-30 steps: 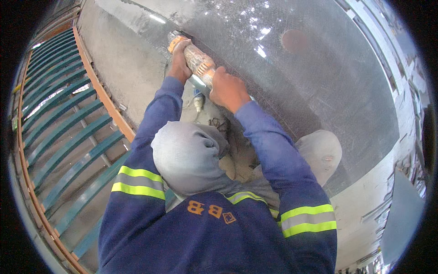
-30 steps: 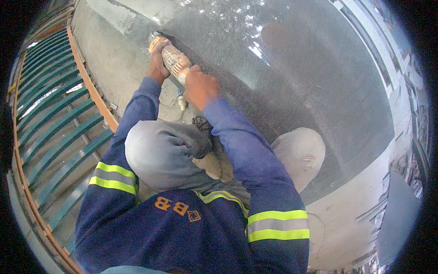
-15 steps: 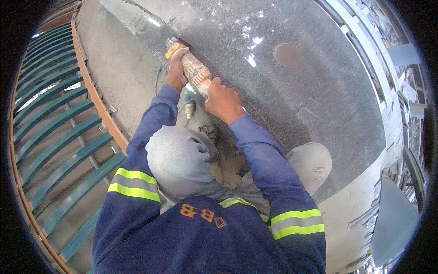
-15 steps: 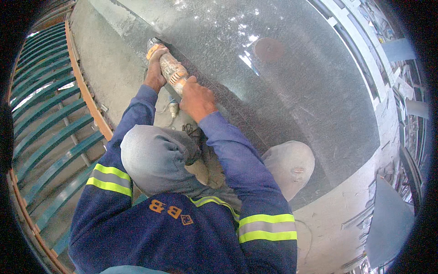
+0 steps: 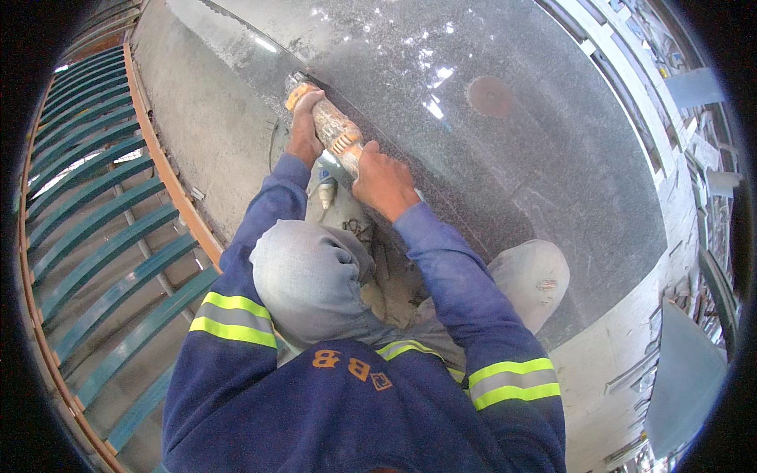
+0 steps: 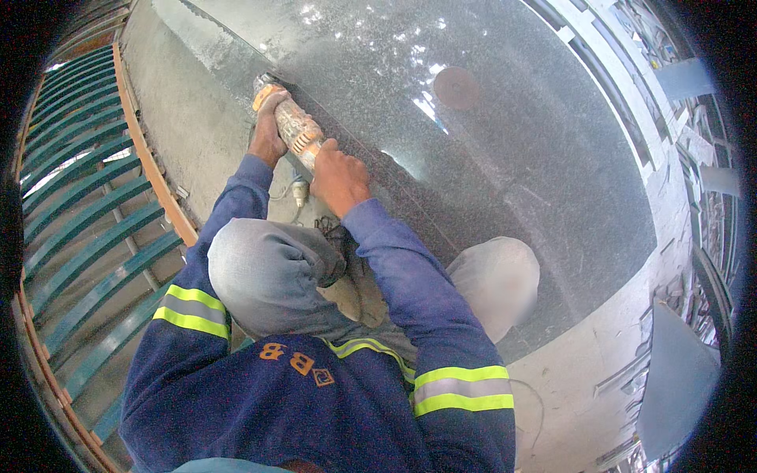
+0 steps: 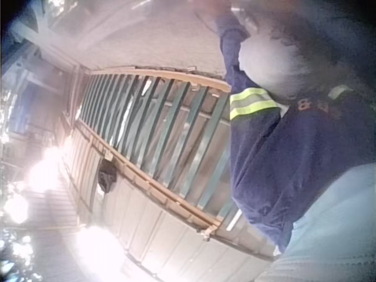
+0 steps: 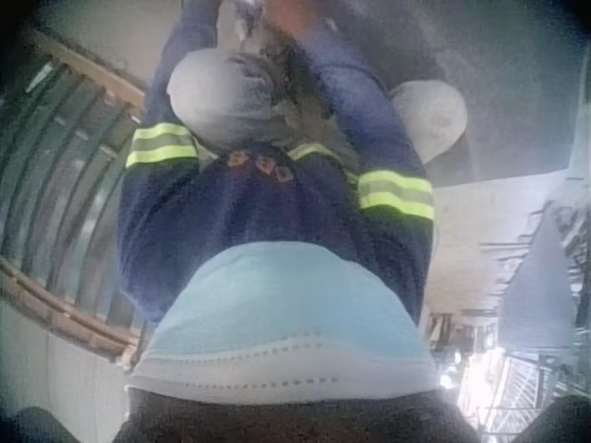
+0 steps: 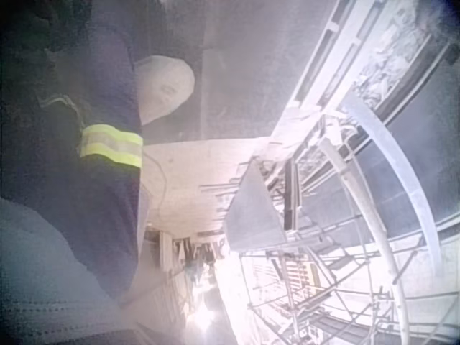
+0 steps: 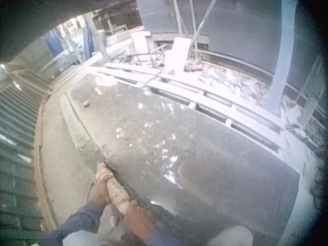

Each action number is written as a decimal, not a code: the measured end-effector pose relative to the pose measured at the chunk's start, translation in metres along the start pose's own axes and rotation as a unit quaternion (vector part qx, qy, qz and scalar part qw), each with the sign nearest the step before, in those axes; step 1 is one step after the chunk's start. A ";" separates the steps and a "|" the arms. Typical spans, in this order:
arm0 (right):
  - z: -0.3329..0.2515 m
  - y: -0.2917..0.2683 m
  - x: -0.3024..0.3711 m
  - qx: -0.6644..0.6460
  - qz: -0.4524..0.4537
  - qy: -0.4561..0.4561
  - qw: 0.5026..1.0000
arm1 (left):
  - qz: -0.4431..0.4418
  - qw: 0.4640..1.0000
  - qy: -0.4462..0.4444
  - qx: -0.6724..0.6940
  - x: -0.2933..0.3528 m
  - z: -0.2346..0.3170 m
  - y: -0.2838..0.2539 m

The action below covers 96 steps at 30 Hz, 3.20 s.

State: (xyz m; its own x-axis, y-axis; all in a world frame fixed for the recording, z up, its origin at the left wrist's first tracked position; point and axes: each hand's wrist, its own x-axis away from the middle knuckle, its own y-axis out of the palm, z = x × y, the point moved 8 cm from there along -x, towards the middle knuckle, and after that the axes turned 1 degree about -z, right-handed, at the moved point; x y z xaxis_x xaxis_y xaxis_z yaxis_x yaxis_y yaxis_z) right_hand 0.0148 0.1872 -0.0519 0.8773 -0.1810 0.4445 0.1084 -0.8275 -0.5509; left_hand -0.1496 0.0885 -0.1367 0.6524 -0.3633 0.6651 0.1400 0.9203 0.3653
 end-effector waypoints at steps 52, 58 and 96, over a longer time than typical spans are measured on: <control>0.005 0.001 0.007 0.000 0.006 -0.006 1.000 | -0.003 1.000 0.015 -0.017 0.008 -0.001 0.010; 0.008 0.011 -0.012 0.022 0.051 -0.021 0.998 | -0.045 0.999 0.002 -0.006 -0.020 -0.002 -0.004; 0.005 -0.003 0.008 0.013 0.014 -0.003 1.000 | -0.011 1.000 -0.003 -0.013 0.022 0.002 0.025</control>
State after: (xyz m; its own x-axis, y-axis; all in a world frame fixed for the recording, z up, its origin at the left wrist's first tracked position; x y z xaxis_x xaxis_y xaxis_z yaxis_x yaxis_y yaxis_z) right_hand 0.0233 0.1904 -0.0505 0.8833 -0.1995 0.4243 0.0968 -0.8078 -0.5814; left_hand -0.1335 0.1036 -0.1119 0.6442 -0.3846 0.6612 0.1741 0.9154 0.3629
